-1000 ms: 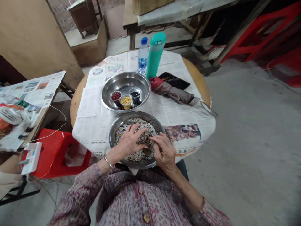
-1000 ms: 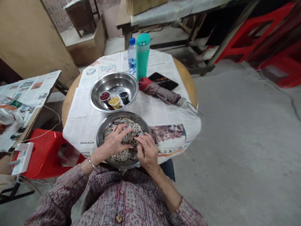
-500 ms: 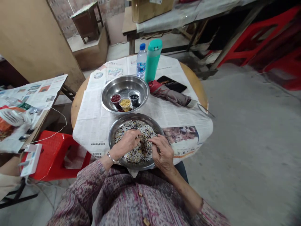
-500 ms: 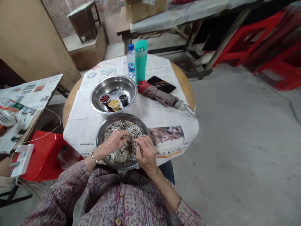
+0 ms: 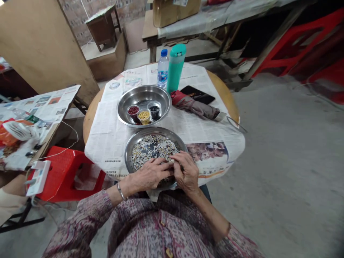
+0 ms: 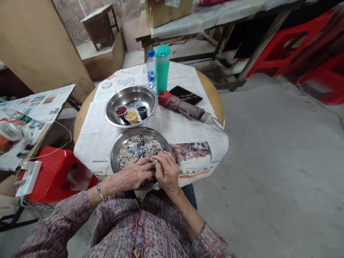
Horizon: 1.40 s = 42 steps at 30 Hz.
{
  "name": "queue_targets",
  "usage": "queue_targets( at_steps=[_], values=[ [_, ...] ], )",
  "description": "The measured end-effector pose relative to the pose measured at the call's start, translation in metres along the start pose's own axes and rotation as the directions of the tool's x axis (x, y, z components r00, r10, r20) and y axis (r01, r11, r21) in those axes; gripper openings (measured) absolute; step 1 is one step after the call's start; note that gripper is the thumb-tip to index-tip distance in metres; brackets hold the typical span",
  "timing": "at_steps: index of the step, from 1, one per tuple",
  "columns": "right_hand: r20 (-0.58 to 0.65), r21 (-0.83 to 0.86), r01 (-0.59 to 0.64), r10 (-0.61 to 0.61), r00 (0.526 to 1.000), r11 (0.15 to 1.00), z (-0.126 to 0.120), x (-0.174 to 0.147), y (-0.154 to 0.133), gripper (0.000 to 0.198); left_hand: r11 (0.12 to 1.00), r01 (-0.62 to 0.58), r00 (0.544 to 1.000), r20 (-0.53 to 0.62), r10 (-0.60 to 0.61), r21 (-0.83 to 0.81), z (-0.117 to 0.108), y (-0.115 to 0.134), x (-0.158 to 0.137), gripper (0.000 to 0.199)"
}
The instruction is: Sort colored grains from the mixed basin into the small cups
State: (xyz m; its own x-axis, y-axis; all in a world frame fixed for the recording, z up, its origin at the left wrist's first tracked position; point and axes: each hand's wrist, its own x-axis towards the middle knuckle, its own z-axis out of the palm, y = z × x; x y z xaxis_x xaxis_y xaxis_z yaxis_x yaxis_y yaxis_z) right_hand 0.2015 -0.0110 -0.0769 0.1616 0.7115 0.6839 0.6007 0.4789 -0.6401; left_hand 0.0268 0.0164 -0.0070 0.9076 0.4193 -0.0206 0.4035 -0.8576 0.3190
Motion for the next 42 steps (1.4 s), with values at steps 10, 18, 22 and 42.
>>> queue_targets(
  at_steps=[10, 18, 22, 42],
  values=[
    [-0.014, 0.024, 0.007, -0.007, 1.0, 1.0, 0.0, 0.002, 0.001, 0.025, 0.923, 0.35, 0.936, -0.095, -0.338, 0.16, -0.006, -0.046, 0.027, 0.029],
    [-0.06, 0.032, -0.025, 0.027, 0.998, 0.999, -0.001, -0.003, 0.002, 0.017, 0.843, 0.537, 0.841, -0.097, -0.533, 0.021, -0.018, -0.035, -0.022, 0.022],
    [-0.04, 0.046, -0.087, 0.089, 0.995, 0.995, -0.001, -0.004, 0.002, 0.015, 0.898, 0.435, 0.899, -0.021, -0.438, -0.068, -0.013, -0.009, -0.033, 0.05],
    [0.06, 0.002, -0.075, 0.075, 0.995, 0.997, -0.005, 0.0, -0.002, 0.022, 0.985, 0.17, 0.978, -0.131, -0.163, 0.039, 0.0, -0.031, 0.01, 0.062]
  ],
)
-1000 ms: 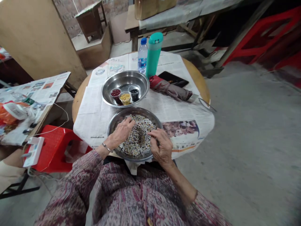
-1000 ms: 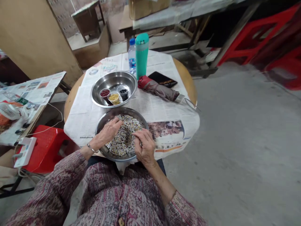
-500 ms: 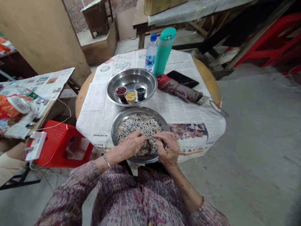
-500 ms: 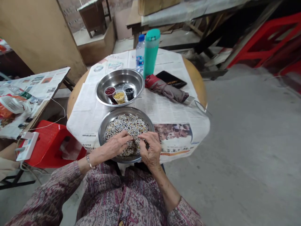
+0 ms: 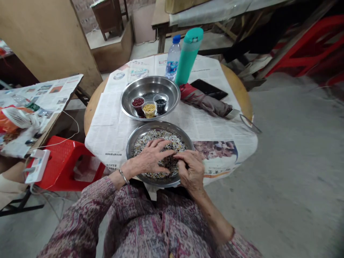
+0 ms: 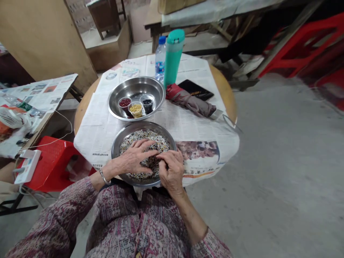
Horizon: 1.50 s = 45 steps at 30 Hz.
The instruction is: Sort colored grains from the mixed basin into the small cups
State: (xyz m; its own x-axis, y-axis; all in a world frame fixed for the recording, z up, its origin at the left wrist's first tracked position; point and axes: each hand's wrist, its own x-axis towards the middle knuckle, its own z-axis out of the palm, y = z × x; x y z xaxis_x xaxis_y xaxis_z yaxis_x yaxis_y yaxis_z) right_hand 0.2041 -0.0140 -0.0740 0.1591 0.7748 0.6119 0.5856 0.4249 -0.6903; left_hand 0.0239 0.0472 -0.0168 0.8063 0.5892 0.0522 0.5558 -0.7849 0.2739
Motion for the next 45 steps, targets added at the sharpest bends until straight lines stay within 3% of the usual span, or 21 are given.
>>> queue_targets(
  at_steps=[2, 4, 6, 9, 12, 15, 19, 23, 26, 29, 33, 34, 38, 45],
  values=[
    [-0.007, 0.023, -0.005, 0.006, 1.0, 1.0, 0.0, -0.001, 0.001, 0.022, 0.997, -0.074, 0.997, 0.028, 0.073, 0.036, 0.006, 0.003, 0.003, 0.058],
    [-0.008, 0.035, -0.006, 0.007, 1.0, 0.999, 0.0, -0.001, 0.001, 0.022, 0.995, -0.065, 0.998, 0.031, 0.062, 0.076, 0.011, 0.002, 0.011, 0.037],
    [-0.008, 0.052, -0.002, 0.003, 1.0, 0.999, 0.0, -0.002, 0.001, 0.021, 0.994, 0.009, 0.999, 0.036, -0.013, 0.111, 0.011, -0.002, 0.019, 0.022],
    [-0.029, 0.096, 0.002, 0.001, 1.0, 0.995, 0.0, -0.002, 0.001, 0.019, 0.974, 0.169, 0.985, 0.017, -0.174, 0.153, 0.003, -0.011, 0.022, 0.029],
    [-0.052, 0.123, 0.009, -0.003, 0.999, 0.992, 0.001, -0.003, 0.002, 0.017, 0.939, 0.302, 0.951, 0.02, -0.31, 0.162, -0.009, -0.016, 0.007, 0.03],
    [-0.055, 0.117, 0.012, -0.005, 0.998, 0.993, 0.001, -0.003, 0.003, 0.016, 0.922, 0.365, 0.927, 0.046, -0.373, 0.133, -0.018, -0.009, -0.016, 0.017],
    [-0.057, 0.096, 0.015, -0.009, 0.998, 0.995, 0.001, -0.004, 0.003, 0.016, 0.971, 0.231, 0.961, 0.143, -0.237, 0.053, -0.015, 0.013, -0.037, 0.042],
    [-0.055, 0.082, 0.026, -0.022, 0.998, 0.996, 0.001, -0.005, 0.004, 0.015, 0.996, 0.087, 0.98, 0.175, -0.091, 0.033, -0.001, 0.025, -0.028, 0.017],
    [-0.055, 0.074, 0.045, -0.041, 0.998, 0.996, 0.001, -0.005, 0.005, 0.015, 0.998, 0.048, 0.987, 0.152, -0.053, 0.039, 0.003, 0.019, -0.01, 0.022],
    [-0.05, 0.072, 0.047, -0.044, 0.998, 0.996, 0.001, -0.005, 0.005, 0.016, 0.989, 0.122, 0.991, 0.044, -0.126, 0.086, -0.005, 0.009, 0.002, 0.023],
    [-0.05, 0.074, 0.038, -0.035, 0.998, 0.997, 0.001, -0.005, 0.005, 0.017, 0.916, 0.389, 0.921, -0.047, -0.386, 0.101, -0.014, 0.002, 0.0, 0.074],
    [-0.055, 0.073, 0.038, -0.034, 0.998, 0.997, 0.001, -0.006, 0.005, 0.016, 0.903, 0.42, 0.907, -0.032, -0.419, 0.086, -0.014, 0.003, -0.001, 0.076],
    [-0.066, 0.068, 0.027, -0.022, 0.998, 0.997, 0.002, -0.006, 0.006, 0.016, 0.915, 0.401, 0.916, 0.036, -0.4, -0.047, -0.001, 0.009, -0.004, 0.025],
    [-0.057, 0.064, 0.006, -0.002, 0.998, 0.998, 0.002, -0.006, 0.005, 0.015, 0.914, 0.308, 0.95, 0.032, -0.311, -0.266, 0.005, 0.016, -0.009, 0.023]
  ],
)
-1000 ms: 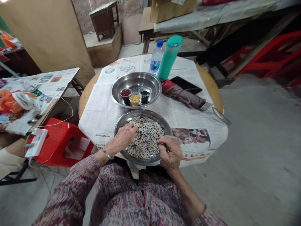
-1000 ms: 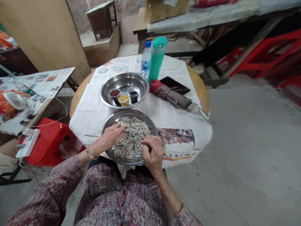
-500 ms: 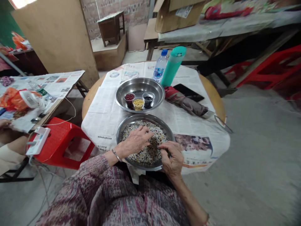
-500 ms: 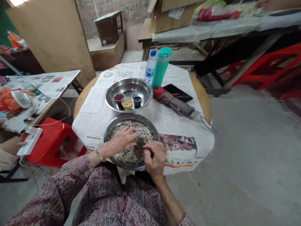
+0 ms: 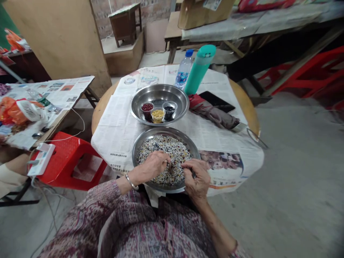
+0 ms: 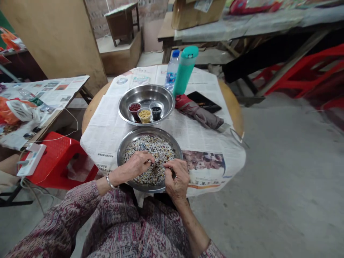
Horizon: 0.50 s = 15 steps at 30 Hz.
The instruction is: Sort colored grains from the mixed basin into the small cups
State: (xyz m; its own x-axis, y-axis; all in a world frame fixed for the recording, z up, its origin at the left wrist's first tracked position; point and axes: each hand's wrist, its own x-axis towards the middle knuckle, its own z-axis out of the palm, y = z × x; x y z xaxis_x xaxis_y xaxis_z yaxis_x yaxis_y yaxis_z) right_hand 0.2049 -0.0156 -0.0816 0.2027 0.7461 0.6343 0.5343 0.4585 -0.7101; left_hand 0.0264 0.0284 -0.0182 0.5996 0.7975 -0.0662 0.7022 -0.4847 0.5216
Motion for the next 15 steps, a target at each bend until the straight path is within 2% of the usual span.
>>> queue_targets(
  at_steps=[3, 7, 11, 15],
  values=[
    [-0.007, 0.008, -0.009, 0.009, 1.0, 1.0, 0.0, 0.0, -0.001, 0.015, 0.993, -0.116, 0.986, 0.116, 0.117, -0.011, -0.001, 0.006, -0.006, 0.021],
    [-0.002, 0.009, -0.026, 0.026, 1.0, 1.0, 0.0, 0.0, -0.001, 0.015, 0.95, -0.308, 0.932, 0.216, 0.291, 0.049, 0.003, 0.014, -0.004, 0.019],
    [-0.006, -0.007, -0.026, 0.025, 1.0, 1.0, 0.001, -0.001, 0.0, 0.014, 0.877, -0.427, 0.902, 0.166, 0.398, 0.22, 0.003, 0.01, 0.015, 0.022],
    [-0.035, -0.02, -0.02, 0.019, 0.999, 1.0, 0.001, -0.002, 0.001, 0.015, 0.853, -0.389, 0.921, 0.117, 0.372, 0.347, -0.001, -0.001, 0.037, 0.026]
  ],
)
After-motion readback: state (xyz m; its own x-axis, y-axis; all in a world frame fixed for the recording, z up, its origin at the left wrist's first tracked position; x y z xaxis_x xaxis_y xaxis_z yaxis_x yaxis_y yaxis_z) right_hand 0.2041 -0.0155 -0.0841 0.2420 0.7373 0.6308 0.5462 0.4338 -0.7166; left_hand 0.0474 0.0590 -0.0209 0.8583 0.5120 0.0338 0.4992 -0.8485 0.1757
